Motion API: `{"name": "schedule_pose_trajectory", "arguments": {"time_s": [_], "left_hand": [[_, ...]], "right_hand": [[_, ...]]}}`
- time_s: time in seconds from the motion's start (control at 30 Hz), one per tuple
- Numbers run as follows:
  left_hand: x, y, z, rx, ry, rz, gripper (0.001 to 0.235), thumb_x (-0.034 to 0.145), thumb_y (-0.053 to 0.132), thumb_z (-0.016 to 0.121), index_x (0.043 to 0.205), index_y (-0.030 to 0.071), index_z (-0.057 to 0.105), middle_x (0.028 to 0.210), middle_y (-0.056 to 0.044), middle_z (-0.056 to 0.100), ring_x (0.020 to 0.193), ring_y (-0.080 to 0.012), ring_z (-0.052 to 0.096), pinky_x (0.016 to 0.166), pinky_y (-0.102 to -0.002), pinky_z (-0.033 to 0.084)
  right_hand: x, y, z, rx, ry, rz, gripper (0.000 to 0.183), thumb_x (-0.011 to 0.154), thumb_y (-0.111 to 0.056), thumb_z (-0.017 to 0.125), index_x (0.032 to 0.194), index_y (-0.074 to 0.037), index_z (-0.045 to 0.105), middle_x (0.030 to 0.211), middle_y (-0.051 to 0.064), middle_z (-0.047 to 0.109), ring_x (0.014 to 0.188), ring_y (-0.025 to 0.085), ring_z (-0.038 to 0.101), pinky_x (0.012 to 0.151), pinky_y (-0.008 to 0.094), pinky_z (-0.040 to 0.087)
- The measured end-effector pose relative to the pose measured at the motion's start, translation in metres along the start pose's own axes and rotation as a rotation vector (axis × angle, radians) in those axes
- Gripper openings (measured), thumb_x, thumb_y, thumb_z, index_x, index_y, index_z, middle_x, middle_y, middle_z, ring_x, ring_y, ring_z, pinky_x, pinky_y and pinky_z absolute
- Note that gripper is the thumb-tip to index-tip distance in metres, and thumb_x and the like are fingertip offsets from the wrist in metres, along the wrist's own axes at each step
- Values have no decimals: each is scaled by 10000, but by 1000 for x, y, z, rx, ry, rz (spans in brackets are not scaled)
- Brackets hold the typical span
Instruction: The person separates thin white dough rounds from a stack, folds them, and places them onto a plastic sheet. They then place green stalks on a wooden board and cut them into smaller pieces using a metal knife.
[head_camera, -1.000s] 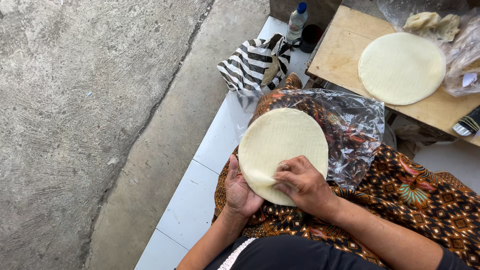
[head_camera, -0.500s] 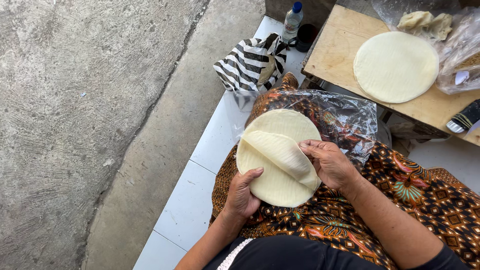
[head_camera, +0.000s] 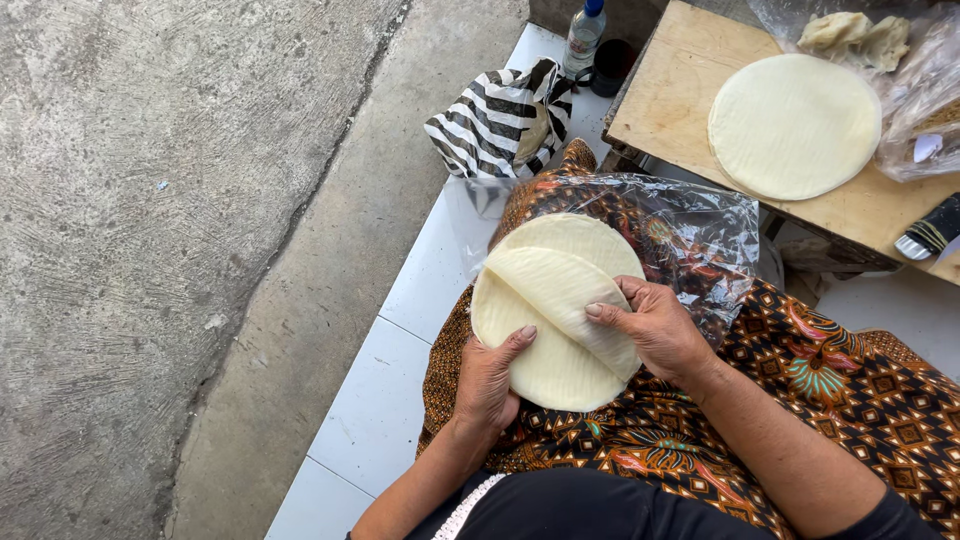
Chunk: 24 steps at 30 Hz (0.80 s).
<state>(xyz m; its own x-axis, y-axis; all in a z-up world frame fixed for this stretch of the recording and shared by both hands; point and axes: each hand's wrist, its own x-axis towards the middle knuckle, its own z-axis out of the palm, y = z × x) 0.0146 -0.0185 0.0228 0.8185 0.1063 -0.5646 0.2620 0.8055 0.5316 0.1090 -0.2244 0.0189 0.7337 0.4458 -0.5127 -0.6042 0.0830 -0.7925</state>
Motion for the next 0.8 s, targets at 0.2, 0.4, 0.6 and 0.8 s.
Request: {"name": "schedule_pose_trajectory", "arguments": {"time_s": [0.2,0.4,0.6,0.8], "left_hand": [[2,1,-5,39,77,-45,485,817,26,759,1261,-35,574,1136,-213,717,1049,-275,719,955,-444,608],[2,0,-9,29,46,-40,453,831,22,756,1244,-67,593,1129,-230,717,1034,-296,714,951,-452,604],[0,1,-8,42,52,-35,510,815,18,738,1286,-61,558,1150,-233,724,1043,-292,723,952,-436,608],[3,2,-4,69,71,-17,517,836,-18,707,1320,-97,545,1188,-223,728,1021,-272,721,938,-406,581]], "right_hand": [[0,-13,-19,66,96,-110,234,894,-14,706,1120,46,693,1013,128,770,854,159,732,798,325,619],[-14,-35,-43,68,152,-217,215,911,9,707,1120,54,688,1038,120,762,879,150,713,798,315,602],[-29,-63,-64,15,210,-357,209,923,25,704,1127,57,673,1045,140,752,902,182,724,842,347,612],[-46,-120,-110,50,280,-430,229,916,31,700,1141,68,687,1063,160,754,939,223,734,864,380,617]]}}
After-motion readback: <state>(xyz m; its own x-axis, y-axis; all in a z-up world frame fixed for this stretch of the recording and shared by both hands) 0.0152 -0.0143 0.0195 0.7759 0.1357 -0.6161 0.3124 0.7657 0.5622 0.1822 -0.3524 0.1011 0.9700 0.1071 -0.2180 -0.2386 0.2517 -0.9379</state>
